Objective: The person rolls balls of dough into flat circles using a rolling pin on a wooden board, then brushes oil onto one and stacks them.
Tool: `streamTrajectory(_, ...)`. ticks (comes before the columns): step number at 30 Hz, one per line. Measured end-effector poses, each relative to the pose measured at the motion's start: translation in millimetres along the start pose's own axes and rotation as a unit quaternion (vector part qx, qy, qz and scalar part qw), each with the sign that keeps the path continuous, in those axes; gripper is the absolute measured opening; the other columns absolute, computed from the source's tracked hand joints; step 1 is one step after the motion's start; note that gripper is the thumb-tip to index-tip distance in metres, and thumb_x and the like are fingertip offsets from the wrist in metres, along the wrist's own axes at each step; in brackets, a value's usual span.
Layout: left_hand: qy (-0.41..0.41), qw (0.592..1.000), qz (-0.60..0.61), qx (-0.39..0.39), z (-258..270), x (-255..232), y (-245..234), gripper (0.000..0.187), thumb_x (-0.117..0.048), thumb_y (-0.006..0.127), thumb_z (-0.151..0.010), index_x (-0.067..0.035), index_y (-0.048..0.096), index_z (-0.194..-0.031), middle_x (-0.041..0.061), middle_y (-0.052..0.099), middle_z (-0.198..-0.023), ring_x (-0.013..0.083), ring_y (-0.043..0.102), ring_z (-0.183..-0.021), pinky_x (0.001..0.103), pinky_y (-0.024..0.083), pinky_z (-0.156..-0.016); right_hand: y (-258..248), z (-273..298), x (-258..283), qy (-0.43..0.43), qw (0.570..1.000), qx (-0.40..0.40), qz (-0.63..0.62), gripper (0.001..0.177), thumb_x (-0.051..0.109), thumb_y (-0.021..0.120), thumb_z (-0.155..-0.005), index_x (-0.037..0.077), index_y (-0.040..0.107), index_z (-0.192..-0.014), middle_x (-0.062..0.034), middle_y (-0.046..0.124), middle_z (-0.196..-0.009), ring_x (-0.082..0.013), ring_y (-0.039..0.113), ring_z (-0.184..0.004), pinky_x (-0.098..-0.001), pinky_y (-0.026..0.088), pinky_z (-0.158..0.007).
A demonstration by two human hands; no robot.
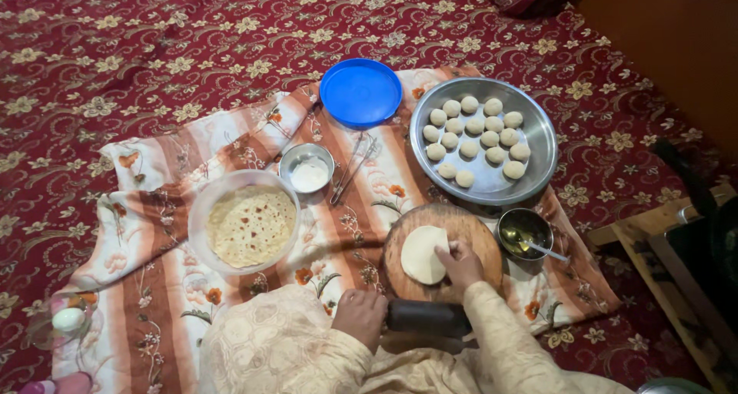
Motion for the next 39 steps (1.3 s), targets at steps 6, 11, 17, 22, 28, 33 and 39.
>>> streamTrajectory(6,0.001,1.000,0.007,-0.006,3.2,1.4,2.9,0.030,-0.018,0.071,-0.073,-0.009,0.063,-0.100,0.008,0.065,-0.094,0.0297,0.061,-0.096,0.045,0.042,-0.091,-23.2,45.1,140.8,-0.164,0.985,0.020,0.058,0.022,0.015,0.073,-0.091,0.007,0.066,-0.111,-0.0072,0.077,-0.102,-0.0166,0.075,-0.091,-0.0304,0.058,-0.079)
streamTrajectory(11,-0.012,1.000,-0.020,0.002,1.8,5.7,17.9,0.019,-0.014,0.066,-0.083,-0.013,0.063,-0.101,0.007,0.065,-0.094,0.0291,0.062,-0.095,0.044,0.043,-0.090,7.4,101.7,166.6,-0.177,0.901,0.096,0.385,0.026,0.027,0.079,-0.084,0.015,0.073,-0.107,-0.0072,0.075,-0.107,-0.0259,0.073,-0.098,-0.0370,0.056,-0.085)
streamTrajectory(17,-0.102,0.991,0.032,0.085,-18.4,32.6,43.0,0.018,-0.022,0.062,-0.090,-0.014,0.061,-0.106,0.006,0.066,-0.103,0.0289,0.060,-0.105,0.045,0.042,-0.097,-45.5,104.3,117.6,-0.093,0.901,0.124,0.406,0.037,0.044,0.062,-0.092,0.019,0.075,-0.115,-0.0058,0.074,-0.117,-0.0266,0.068,-0.113,-0.0389,0.052,-0.097)
streamTrajectory(22,-0.032,0.985,-0.149,0.076,-52.1,27.8,63.1,0.074,-0.019,0.052,-0.088,-0.007,0.027,-0.156,0.013,0.027,-0.164,0.0334,0.017,-0.152,0.066,0.012,-0.116,-49.6,118.4,108.0,-0.304,0.766,0.050,0.565,0.091,0.057,0.065,-0.080,0.003,0.042,-0.149,-0.0177,0.048,-0.149,-0.0378,0.033,-0.145,-0.0570,0.025,-0.111)
streamTrajectory(28,-0.104,0.959,-0.168,0.203,-156.9,83.1,89.0,0.074,-0.020,0.046,-0.094,-0.015,0.015,-0.161,0.017,0.018,-0.167,0.0382,0.010,-0.154,0.068,0.008,-0.116,-38.7,28.9,131.7,-0.268,0.740,0.033,0.616,0.094,0.067,0.055,-0.085,0.009,0.029,-0.155,-0.0180,0.029,-0.156,-0.0379,0.014,-0.151,-0.0620,0.011,-0.120)
streamTrajectory(33,-0.116,0.959,-0.158,0.203,-168.7,78.6,82.9,0.074,-0.034,0.053,-0.094,-0.006,0.027,-0.158,0.021,0.033,-0.160,0.0418,0.023,-0.152,0.061,0.015,-0.120,-40.1,11.9,101.3,-0.120,0.733,0.091,0.663,0.093,0.071,0.047,-0.092,0.009,0.019,-0.156,-0.0146,0.016,-0.166,-0.0368,0.005,-0.157,-0.0575,0.006,-0.124)
streamTrajectory(39,0.022,0.996,-0.086,0.016,-56.6,33.8,67.5,0.086,-0.033,0.060,-0.083,0.000,0.022,-0.152,0.027,0.029,-0.155,0.0462,0.018,-0.145,0.074,0.012,-0.108,-31.2,109.6,104.7,-0.398,0.748,0.045,0.529,0.116,0.070,0.049,-0.075,-0.010,0.012,-0.151,-0.0296,0.013,-0.160,-0.0459,0.006,-0.151,-0.0681,0.006,-0.114)
Point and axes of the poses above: each hand's wrist, its own z-axis away from the middle knuckle, its own y-axis out of the palm, x = y × z, the point moved 10 cm from there along -z, towards the middle knuckle
